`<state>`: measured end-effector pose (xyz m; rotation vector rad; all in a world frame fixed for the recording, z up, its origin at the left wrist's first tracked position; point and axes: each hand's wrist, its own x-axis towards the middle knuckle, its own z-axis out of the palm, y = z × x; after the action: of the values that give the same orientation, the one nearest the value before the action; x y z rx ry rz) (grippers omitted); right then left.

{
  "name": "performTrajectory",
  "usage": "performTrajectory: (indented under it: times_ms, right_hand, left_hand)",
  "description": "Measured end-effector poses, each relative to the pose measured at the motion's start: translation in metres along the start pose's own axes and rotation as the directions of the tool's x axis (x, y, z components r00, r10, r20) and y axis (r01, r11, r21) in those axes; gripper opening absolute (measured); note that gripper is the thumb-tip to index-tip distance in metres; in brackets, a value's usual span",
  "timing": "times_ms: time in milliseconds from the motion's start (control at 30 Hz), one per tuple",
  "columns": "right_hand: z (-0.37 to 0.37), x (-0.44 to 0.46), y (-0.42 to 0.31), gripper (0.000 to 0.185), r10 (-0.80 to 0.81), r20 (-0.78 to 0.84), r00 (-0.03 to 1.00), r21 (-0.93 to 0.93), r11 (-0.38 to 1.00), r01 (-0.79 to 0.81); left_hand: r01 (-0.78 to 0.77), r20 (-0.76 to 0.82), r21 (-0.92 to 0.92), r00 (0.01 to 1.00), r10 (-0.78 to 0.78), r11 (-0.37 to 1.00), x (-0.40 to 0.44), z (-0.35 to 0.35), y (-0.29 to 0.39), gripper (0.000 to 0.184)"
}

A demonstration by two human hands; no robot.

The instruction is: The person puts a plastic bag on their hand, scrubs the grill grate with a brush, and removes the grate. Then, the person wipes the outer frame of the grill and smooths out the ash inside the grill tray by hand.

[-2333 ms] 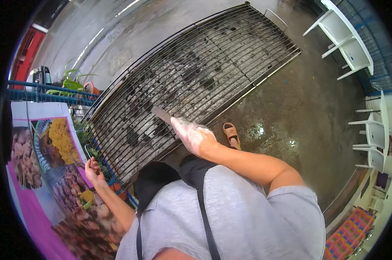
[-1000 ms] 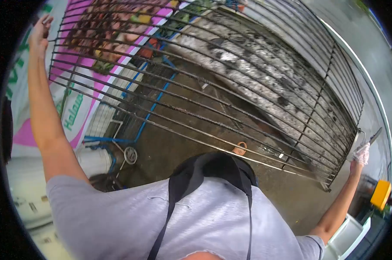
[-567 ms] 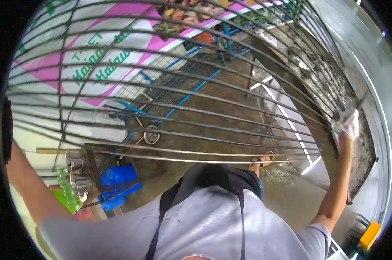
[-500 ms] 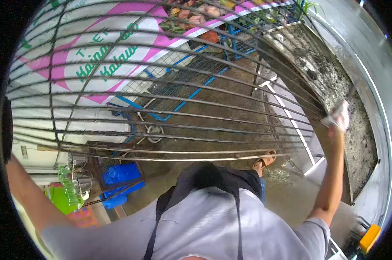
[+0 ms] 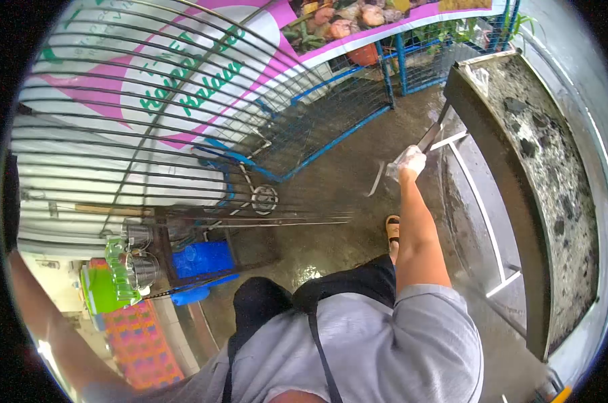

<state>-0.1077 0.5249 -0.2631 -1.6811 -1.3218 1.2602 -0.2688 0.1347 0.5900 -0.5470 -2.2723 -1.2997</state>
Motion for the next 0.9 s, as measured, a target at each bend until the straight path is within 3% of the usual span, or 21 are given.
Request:
performTrajectory:
  times_ms: [33,100,133,167,200,233,267,300,333,367,433,467,500,533,667,800,867,900]
  right_hand:
    - [0.005,0.0,0.002,0.042,0.011,0.013,1.0,0.007,1.0,-0.011]
    - [0.002,0.004,0.007,0.044,0.111,0.307,0.945,0.159,0.973,-0.166]
    - [-0.006,0.007,0.015,0.044,0.128,0.304,0.944,0.155,0.971,-0.182]
    - [-0.017,0.01,0.025,0.045,-0.056,0.294,0.954,-0.022,0.998,0.065]
    - [-0.031,0.012,0.035,0.047,-0.236,0.322,0.917,-0.195,0.931,0.308]
    - [-0.05,0.011,0.042,0.041,-0.265,0.321,0.909,-0.31,0.878,0.365]
    - [-0.072,0.022,0.082,0.046,-0.281,0.514,0.81,0.308,0.942,0.132]
    - [-0.094,0.029,0.087,0.045,-0.285,0.533,0.797,0.056,0.951,0.303]
    - [-0.103,0.038,0.124,0.041,-0.333,0.491,0.805,0.087,0.938,0.335]
    - [-0.138,0.024,0.103,0.038,-0.521,0.485,0.702,-0.144,0.745,0.652]
    - [-0.171,0.025,0.119,0.036,-0.216,0.583,0.783,-0.203,0.895,0.398]
    - [-0.19,0.024,0.12,0.023,-0.68,0.633,0.37,-0.201,0.317,0.927]
    - [-0.2,0.016,0.109,0.026,-0.506,0.59,0.629,-0.223,0.647,0.729]
    - [-0.202,0.007,0.096,0.029,-0.248,0.543,0.802,-0.223,0.879,0.422]
    - [-0.205,0.019,0.084,0.031,-0.256,0.55,0.795,-0.281,0.839,0.466]
    - [-0.199,0.028,0.018,0.033,-0.073,0.522,0.85,-0.335,0.899,0.282]
    - [-0.193,0.025,0.006,0.034,-0.219,0.438,0.872,-0.407,0.816,0.41]
    - [-0.19,0.024,-0.001,0.034,-0.208,0.43,0.879,-0.427,0.81,0.401]
  left_hand:
    - [-0.046,0.146,0.061,0.989,0.037,0.997,-0.014,0.03,0.002,0.017]
    - [-0.119,0.233,0.058,0.967,0.103,0.991,-0.012,0.08,-0.015,0.025]
    - [-0.04,0.403,0.087,0.915,0.002,0.995,0.023,0.093,-0.04,0.02]
    - [0.037,0.558,0.13,0.823,-0.104,0.991,0.04,0.113,-0.065,0.02]
    - [-0.131,0.388,0.17,0.92,0.056,0.977,0.001,0.166,-0.076,0.021]
    - [-0.154,0.467,0.223,0.884,0.033,0.963,-0.01,0.197,-0.085,0.021]
    - [-0.218,0.535,0.16,0.839,0.102,0.963,-0.021,0.229,-0.1,0.02]
    - [-0.217,0.533,0.159,0.84,0.101,0.963,-0.045,0.259,-0.103,0.022]
    - [-0.226,0.556,0.242,0.829,0.056,0.944,-0.056,0.279,-0.107,0.024]
    - [-0.258,0.622,0.259,0.782,0.044,0.931,-0.052,0.293,-0.126,0.026]
    - [-0.232,0.686,0.235,0.728,0.008,0.944,-0.062,0.32,-0.144,0.034]
    - [-0.217,0.723,0.266,0.689,-0.046,0.939,-0.058,0.329,-0.159,0.036]
    - [-0.189,0.736,0.261,0.673,-0.069,0.947,-0.058,0.335,-0.174,0.034]
    - [-0.161,0.747,0.257,0.658,-0.09,0.953,-0.057,0.339,-0.186,0.033]
    - [-0.249,0.762,0.309,0.643,-0.082,0.918,-0.049,0.342,-0.236,0.03]
    - [-0.19,0.746,0.313,0.656,-0.117,0.93,-0.045,0.343,-0.284,0.027]
    - [-0.345,0.701,0.237,0.708,0.085,0.908,-0.04,0.348,-0.313,0.024]
    - [-0.381,0.665,0.25,0.736,0.128,0.89,-0.04,0.352,-0.326,0.026]
